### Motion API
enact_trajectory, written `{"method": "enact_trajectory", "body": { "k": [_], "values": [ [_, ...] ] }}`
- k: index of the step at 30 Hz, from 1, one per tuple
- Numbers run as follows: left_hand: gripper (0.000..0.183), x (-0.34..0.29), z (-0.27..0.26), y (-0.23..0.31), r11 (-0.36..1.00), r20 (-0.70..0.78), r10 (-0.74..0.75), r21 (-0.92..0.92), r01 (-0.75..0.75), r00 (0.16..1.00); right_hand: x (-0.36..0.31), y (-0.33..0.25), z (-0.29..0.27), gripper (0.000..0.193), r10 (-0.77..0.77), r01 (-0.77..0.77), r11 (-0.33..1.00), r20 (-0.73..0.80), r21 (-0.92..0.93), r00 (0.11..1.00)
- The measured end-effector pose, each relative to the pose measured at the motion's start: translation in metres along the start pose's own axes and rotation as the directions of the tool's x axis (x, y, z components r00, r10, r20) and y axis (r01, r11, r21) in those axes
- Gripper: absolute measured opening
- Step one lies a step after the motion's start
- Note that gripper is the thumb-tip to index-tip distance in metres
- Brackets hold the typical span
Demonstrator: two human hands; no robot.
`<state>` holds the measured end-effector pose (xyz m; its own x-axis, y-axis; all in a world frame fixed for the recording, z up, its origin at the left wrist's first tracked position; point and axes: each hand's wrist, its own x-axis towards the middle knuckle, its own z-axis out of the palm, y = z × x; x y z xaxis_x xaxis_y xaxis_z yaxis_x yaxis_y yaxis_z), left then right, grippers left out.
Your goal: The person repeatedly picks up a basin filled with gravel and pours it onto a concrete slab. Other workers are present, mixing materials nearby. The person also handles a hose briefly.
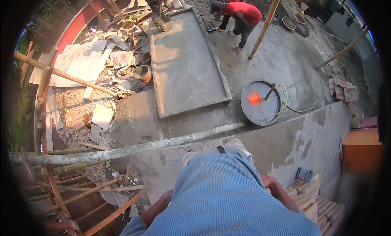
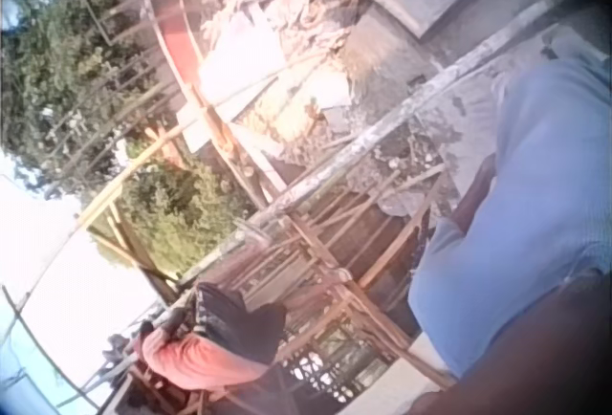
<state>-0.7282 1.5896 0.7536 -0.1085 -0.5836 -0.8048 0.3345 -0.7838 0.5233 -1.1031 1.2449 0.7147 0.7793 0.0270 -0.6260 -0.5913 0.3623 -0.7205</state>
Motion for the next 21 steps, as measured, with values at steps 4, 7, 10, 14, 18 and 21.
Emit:
{"method": "enact_trajectory", "body": {
  "k": [4,7,10,14,18,21],
  "values": [
    [0.053,-0.002,-0.006,0.003,1.000,0.003,-0.014,0.025,0.014,1.000,-0.009,0.007,0.015,0.064,0.090,-0.076,0.986,-0.086,0.147,0.992],
    [0.053,-0.007,-0.008,-0.001,0.999,-0.004,-0.035,0.023,0.036,0.999,-0.020,0.016,0.030,0.058,0.276,-0.202,0.791,-0.042,0.577,0.960],
    [0.052,-0.014,-0.009,-0.007,0.999,-0.019,-0.046,0.014,0.046,0.999,-0.026,0.025,0.035,0.053,0.314,-0.211,0.651,-0.006,0.729,0.949],
    [0.051,-0.017,-0.015,-0.010,0.998,-0.018,-0.052,0.023,0.053,0.998,-0.019,0.024,0.028,0.048,0.249,-0.198,0.611,0.052,0.766,0.967],
    [0.050,-0.014,-0.023,-0.007,0.997,-0.001,-0.070,0.036,0.070,0.998,-0.016,0.008,0.034,0.044,0.292,-0.187,0.760,-0.070,0.623,0.954],
    [0.049,-0.012,-0.029,-0.003,0.996,0.014,-0.071,0.059,0.070,0.997,-0.017,-0.007,0.046,0.049,0.209,-0.109,0.910,-0.215,0.401,0.954]
  ]
}}
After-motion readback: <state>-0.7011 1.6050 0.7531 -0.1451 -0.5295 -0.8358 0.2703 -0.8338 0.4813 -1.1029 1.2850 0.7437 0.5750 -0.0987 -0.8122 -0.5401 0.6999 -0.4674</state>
